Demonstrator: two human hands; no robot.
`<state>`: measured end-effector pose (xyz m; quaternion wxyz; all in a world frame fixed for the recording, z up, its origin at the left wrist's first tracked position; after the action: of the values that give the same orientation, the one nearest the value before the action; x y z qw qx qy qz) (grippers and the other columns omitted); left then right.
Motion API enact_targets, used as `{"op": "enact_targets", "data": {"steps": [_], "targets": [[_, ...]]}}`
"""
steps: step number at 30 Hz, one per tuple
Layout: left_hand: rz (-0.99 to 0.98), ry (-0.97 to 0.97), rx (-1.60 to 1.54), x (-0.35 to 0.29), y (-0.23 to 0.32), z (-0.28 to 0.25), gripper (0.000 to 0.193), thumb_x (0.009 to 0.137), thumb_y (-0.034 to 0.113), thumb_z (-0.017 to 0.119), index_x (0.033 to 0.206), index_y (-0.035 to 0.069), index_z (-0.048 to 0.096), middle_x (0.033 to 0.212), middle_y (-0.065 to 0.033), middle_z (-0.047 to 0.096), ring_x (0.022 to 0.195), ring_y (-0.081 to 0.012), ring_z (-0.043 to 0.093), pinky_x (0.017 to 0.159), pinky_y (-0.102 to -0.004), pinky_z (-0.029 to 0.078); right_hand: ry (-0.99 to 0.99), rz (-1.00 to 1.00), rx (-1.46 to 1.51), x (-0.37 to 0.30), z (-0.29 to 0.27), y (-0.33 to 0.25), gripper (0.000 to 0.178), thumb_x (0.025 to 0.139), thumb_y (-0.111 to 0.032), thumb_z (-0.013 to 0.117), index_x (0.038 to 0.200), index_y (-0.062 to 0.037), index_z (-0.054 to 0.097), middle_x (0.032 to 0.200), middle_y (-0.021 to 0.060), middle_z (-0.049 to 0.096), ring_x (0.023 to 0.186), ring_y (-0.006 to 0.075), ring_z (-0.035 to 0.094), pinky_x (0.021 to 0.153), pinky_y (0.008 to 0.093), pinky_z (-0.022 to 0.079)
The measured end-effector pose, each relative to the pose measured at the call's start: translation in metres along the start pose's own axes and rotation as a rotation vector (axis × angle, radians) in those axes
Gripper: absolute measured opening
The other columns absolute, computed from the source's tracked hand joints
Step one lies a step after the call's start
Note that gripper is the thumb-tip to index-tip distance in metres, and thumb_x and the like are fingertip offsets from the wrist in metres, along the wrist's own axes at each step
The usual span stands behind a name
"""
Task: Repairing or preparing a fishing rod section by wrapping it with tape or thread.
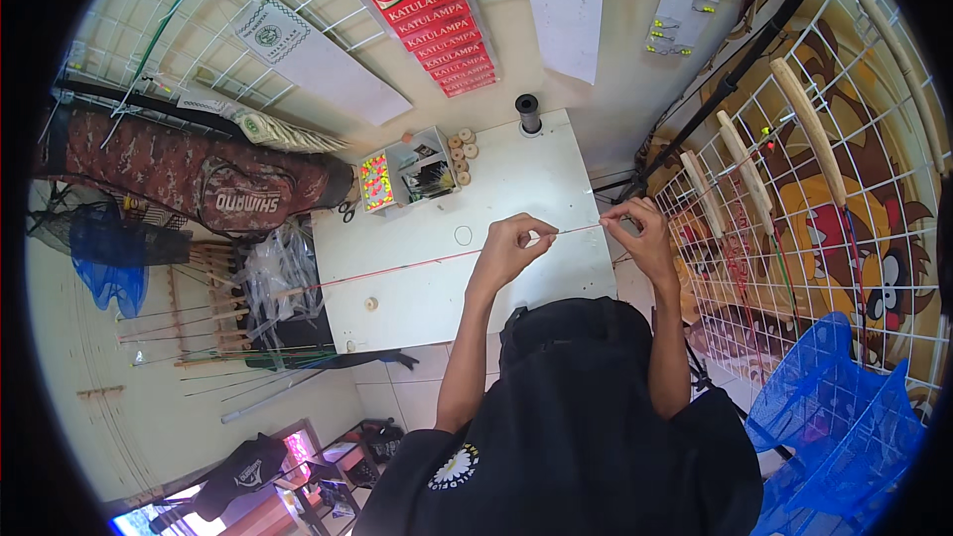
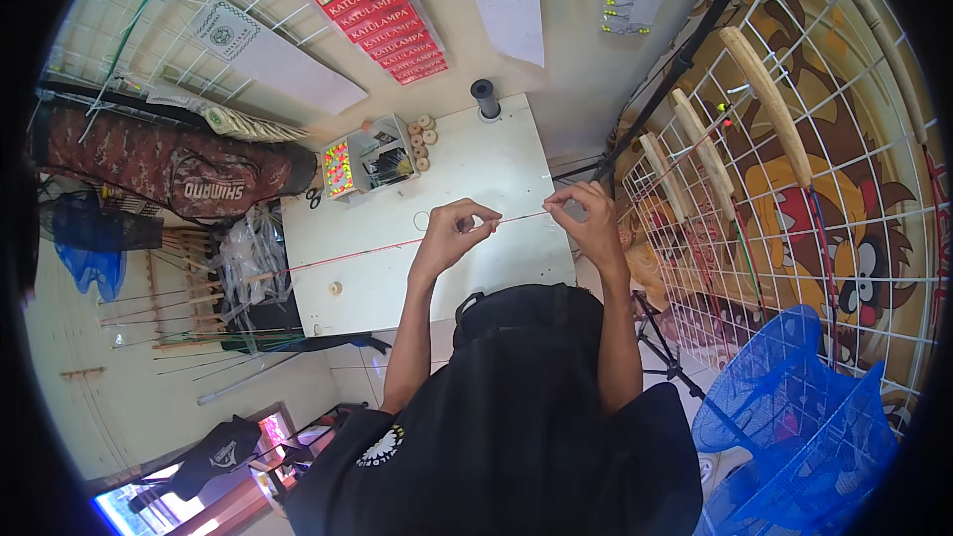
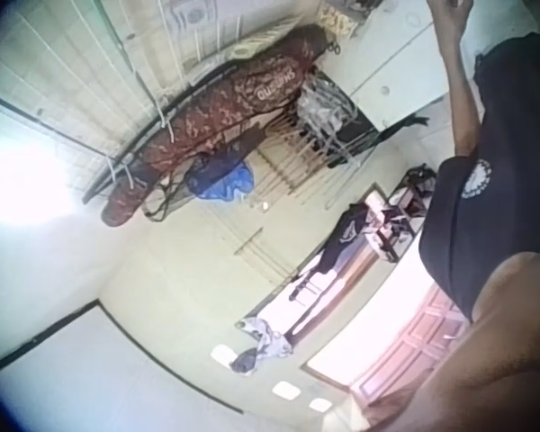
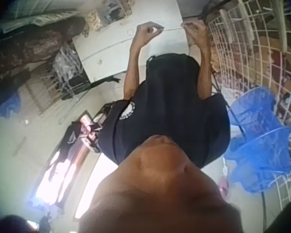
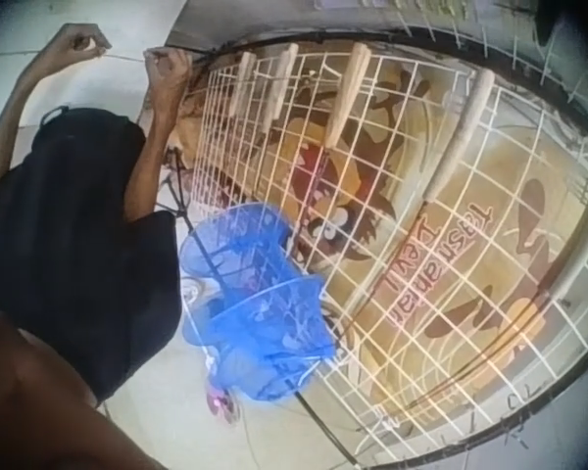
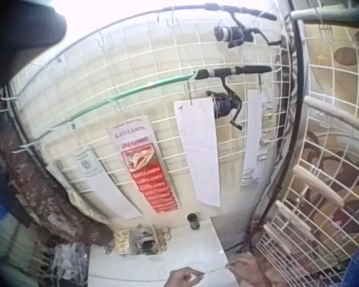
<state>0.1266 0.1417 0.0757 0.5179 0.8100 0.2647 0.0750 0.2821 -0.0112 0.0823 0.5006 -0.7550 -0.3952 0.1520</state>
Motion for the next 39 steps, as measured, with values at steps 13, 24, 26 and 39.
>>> {"op": "enact_targets", "data": {"steps": [13,24,26,39], "targets": [[0.039,0.052,0.056,-0.003,-0.001,-0.015,0.016,0.084,0.018,0.073,0.096,0.008,0.077,0.086,-0.0046,0.07,0.055,-0.0107,0.038,0.053,-0.0276,0.037,0.088,0.06,-0.018,0.0,-0.006,0.016,0.011,0.08,-0.012,0.074,0.086,-0.0036,0.071,0.085,0.0065,0.068,0.083,0.0219,0.057,0.077,0.0339,0.045],[0.019,0.111,0.081,-0.004,-0.009,-0.033,0.014,0.083,0.015,0.075,0.094,0.007,0.077,0.083,-0.0029,0.07,0.054,-0.0065,0.038,0.052,-0.0249,0.034,0.126,0.038,-0.201,0.015,-0.028,0.037,0.012,0.085,-0.014,0.069,0.088,-0.0029,0.068,0.087,0.0077,0.066,0.085,0.0266,0.055,0.08,0.0371,0.044],[0.023,0.114,0.089,-0.002,-0.011,-0.031,0.014,0.083,0.015,0.075,0.094,0.008,0.077,0.083,-0.0029,0.07,0.054,-0.0072,0.039,0.053,-0.0251,0.036,0.141,-0.012,-0.263,0.019,-0.03,0.036,0.012,0.085,-0.015,0.069,0.088,-0.0035,0.067,0.088,0.0081,0.066,0.086,0.0287,0.055,0.081,0.0386,0.043],[0.04,0.177,0.126,-0.002,-0.015,-0.045,0.014,0.082,0.017,0.075,0.09,0.005,0.076,0.082,-0.0047,0.07,0.058,-0.0097,0.048,0.057,-0.0268,0.04,0.251,-0.015,-0.644,0.025,-0.049,0.045,0.009,0.088,-0.017,0.065,0.092,-0.0091,0.064,0.092,0.0048,0.065,0.092,0.0276,0.053,0.085,0.0408,0.036]]}}
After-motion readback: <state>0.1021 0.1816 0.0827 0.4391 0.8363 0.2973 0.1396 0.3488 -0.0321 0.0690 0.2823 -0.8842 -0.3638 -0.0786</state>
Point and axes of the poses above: each hand's wrist, its own x-axis towards the middle knuckle, its own z-axis out of the palm, y = z × x, the point moved 8 cm from there along x, towards the middle knuckle
